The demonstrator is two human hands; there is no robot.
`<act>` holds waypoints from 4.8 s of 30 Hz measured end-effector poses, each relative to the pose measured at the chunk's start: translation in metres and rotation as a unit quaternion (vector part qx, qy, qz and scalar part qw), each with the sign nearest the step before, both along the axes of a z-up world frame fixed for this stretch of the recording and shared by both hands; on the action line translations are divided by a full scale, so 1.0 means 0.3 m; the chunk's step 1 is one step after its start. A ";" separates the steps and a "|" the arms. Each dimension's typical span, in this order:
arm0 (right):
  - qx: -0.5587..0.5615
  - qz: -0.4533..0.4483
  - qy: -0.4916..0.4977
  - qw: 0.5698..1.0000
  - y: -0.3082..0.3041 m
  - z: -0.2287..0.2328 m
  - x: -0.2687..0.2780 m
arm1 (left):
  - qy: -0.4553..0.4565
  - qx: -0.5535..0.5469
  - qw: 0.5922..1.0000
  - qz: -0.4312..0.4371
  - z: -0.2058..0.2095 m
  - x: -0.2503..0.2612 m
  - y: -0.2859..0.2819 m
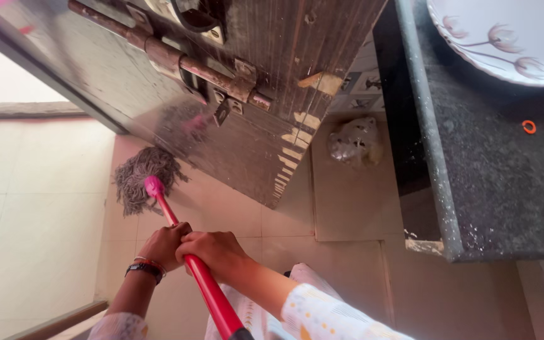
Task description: The person mops a tiled floor using a mop, moving the mop head back and forth across the surface and around a wooden door.
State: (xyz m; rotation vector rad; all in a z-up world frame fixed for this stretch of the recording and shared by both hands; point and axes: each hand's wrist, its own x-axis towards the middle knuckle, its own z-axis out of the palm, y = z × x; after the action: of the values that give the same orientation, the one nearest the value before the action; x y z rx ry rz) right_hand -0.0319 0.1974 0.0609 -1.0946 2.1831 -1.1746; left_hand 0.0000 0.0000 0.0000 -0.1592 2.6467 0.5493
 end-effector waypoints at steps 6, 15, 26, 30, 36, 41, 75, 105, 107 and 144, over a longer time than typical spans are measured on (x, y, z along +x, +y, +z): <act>-0.014 -0.012 0.074 0.997 0.020 0.122 0.049 | -0.006 -0.009 0.996 -0.085 0.101 0.010 -0.008; -0.016 -0.144 -0.049 0.988 -0.144 -0.026 -0.018 | 0.011 -0.065 0.998 -0.007 -0.075 -0.098 -0.121; -0.008 -0.098 -0.070 0.993 -0.469 -0.336 -0.003 | 0.057 -0.049 0.997 -0.009 -0.400 -0.047 -0.519; 0.000 -0.091 -0.045 0.995 -0.327 -0.256 0.036 | 0.128 0.157 0.977 -0.058 -0.384 -0.003 -0.421; 0.043 -0.105 -0.061 0.992 -0.199 -0.026 0.104 | 0.090 0.211 0.961 -0.152 -0.263 0.037 -0.294; 0.026 -0.093 -0.098 0.991 -0.290 -0.056 0.045 | 0.112 0.212 0.969 -0.064 -0.280 0.003 -0.365; -0.144 -0.158 -0.067 0.975 -0.266 -0.006 0.006 | 0.271 0.331 0.893 -0.140 -0.227 -0.154 -0.255; -0.037 -0.136 -0.011 0.990 -0.255 -0.450 0.037 | 0.034 0.010 0.994 -0.099 -0.422 -0.071 -0.239; -0.038 -0.128 -0.071 0.988 -0.315 -0.445 0.009 | 0.027 0.023 0.996 -0.077 -0.461 -0.092 -0.300; 0.033 -0.132 -0.153 0.979 -0.203 -0.163 -0.013 | 0.127 0.141 0.974 -0.121 -0.320 -0.131 -0.251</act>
State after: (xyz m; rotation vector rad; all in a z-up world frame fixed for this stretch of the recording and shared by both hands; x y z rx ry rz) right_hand -0.0357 0.1365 0.0121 -0.5631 2.1462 -1.2741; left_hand -0.0394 -0.0752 -0.0959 0.3369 2.7345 0.9025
